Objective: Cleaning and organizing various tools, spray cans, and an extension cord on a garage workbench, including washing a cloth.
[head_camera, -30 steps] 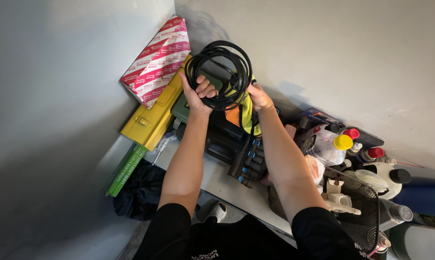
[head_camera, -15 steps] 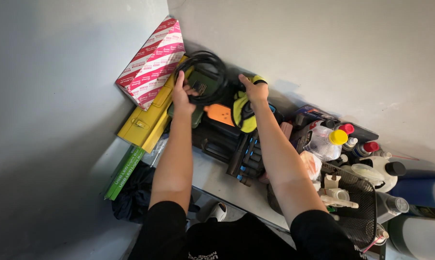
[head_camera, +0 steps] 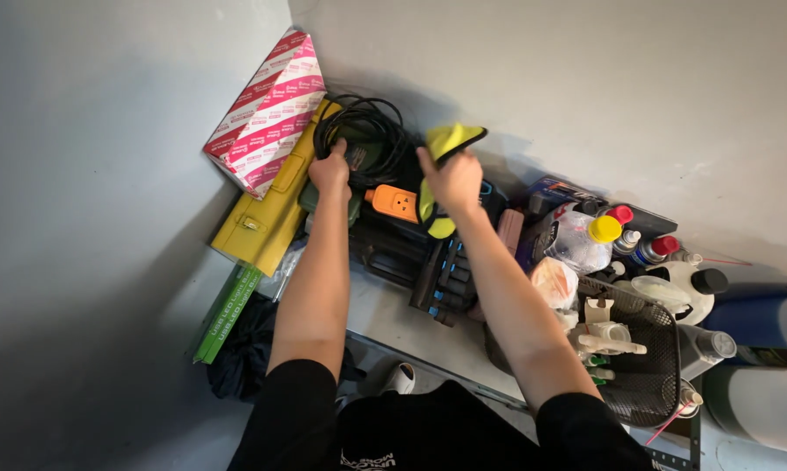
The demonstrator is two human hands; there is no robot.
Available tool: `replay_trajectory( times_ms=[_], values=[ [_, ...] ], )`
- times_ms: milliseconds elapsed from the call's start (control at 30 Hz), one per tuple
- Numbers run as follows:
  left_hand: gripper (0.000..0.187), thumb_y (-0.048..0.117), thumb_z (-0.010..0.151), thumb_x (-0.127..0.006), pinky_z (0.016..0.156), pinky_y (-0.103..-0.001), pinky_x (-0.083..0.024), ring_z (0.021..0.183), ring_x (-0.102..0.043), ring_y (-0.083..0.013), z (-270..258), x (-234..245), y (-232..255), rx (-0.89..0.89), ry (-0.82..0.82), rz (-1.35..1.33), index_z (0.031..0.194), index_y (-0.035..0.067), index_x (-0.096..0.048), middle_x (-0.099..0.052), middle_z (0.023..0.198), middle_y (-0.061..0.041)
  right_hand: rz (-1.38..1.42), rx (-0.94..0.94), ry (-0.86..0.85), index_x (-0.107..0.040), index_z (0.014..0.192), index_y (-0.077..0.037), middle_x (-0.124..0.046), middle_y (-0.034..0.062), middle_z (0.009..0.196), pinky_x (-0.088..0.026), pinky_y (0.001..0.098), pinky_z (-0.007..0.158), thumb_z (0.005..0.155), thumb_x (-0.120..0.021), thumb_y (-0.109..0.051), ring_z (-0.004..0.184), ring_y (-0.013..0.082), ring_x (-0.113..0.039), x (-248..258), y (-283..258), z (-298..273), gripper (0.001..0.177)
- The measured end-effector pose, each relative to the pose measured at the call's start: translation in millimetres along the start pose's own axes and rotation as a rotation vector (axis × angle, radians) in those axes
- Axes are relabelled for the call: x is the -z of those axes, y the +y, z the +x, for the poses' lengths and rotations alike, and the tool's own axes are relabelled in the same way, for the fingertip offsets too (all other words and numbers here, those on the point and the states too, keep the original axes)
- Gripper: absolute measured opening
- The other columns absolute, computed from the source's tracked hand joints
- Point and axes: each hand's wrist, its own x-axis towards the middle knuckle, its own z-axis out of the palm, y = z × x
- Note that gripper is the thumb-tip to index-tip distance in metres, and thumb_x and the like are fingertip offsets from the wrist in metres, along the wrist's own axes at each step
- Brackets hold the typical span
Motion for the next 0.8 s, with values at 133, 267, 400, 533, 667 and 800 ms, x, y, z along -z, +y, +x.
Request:
replay_trajectory(
  times_ms=[133, 267, 400, 533, 667, 800],
  values=[
    [0.051, 0.016, 0.082, -0.074, 0.083, -0.045, -0.053, 0.103, -0.068, -0.036, 17.7, 0.5, -11.7, -0.043, -0.088, -0.078, 0.127, -0.006, -0.064, -0.067, 0.123, -0.021, 0.461, 0.404, 0.253, -0.074, 0.103, -0.007, -0.073, 0.0135, 0.082, -0.058, 0.0432, 0.07, 0.102, -0.069, -0.033, 0.072, 0.0373, -0.072, 23.9, -37.0, -16.6, 0.027],
    [0.039, 0.011, 0.079, -0.073, 0.081, -0.043, -0.053, 0.094, -0.069, -0.0322, -5.3, 9.2, 3.1, -0.105, -0.081, 0.04, 0.113, -0.009, -0.068, -0.073, 0.109, -0.018, 0.186, 0.824, 0.073, -0.072, 0.105, -0.003, -0.073, 0.0198, 0.11, -0.053, 0.0498, 0.094, 0.083, -0.069, -0.02, 0.107, 0.042, -0.066, 16.6, -50.8, 9.9, 0.028],
    [0.036, 0.01, 0.075, -0.071, 0.081, -0.044, -0.053, 0.093, -0.071, -0.034, 3.7, 14.0, -5.4, -0.256, -0.089, 0.127, 0.106, -0.009, -0.069, -0.075, 0.104, -0.021, -0.087, 0.799, -0.177, -0.071, 0.114, 0.002, -0.066, 0.0276, 0.119, -0.043, 0.0576, 0.101, 0.081, -0.064, -0.026, 0.118, 0.0457, -0.058, -57.0, -19.2, 32.5, 0.044],
    [0.046, 0.022, 0.078, -0.07, 0.088, -0.045, -0.054, 0.101, -0.07, -0.0395, -18.9, 19.5, 12.9, -0.585, -0.034, 0.487, 0.113, -0.007, -0.065, -0.073, 0.107, -0.026, -0.249, 0.396, -0.529, -0.072, 0.105, 0.0, -0.069, 0.0241, 0.117, -0.049, 0.0477, 0.102, 0.093, -0.053, -0.032, 0.114, 0.0382, -0.064, -84.6, -11.1, 36.1, 0.039],
    [0.074, 0.048, 0.095, -0.068, 0.088, -0.051, -0.052, 0.105, -0.064, -0.0476, -57.4, 27.8, 20.4, -0.802, 0.116, 0.876, 0.136, -0.01, -0.047, -0.063, 0.117, -0.033, -0.086, 0.501, -0.363, -0.072, 0.097, 0.002, -0.072, 0.0255, 0.102, -0.052, 0.0474, 0.095, 0.09, -0.056, -0.033, 0.103, 0.0395, -0.068, -108.5, 9.2, 38.2, 0.039],
    [0.077, 0.053, 0.101, -0.061, 0.095, -0.054, -0.049, 0.114, -0.059, -0.0474, -56.2, 25.2, 9.4, -0.896, 0.129, 0.99, 0.145, -0.008, -0.042, -0.059, 0.123, -0.03, -0.003, 0.379, -0.443, -0.072, 0.094, 0.002, -0.07, 0.0259, 0.099, -0.051, 0.0488, 0.088, 0.089, -0.059, -0.04, 0.099, 0.0416, -0.066, -84.5, -13.5, 33.6, 0.044]
  ],
)
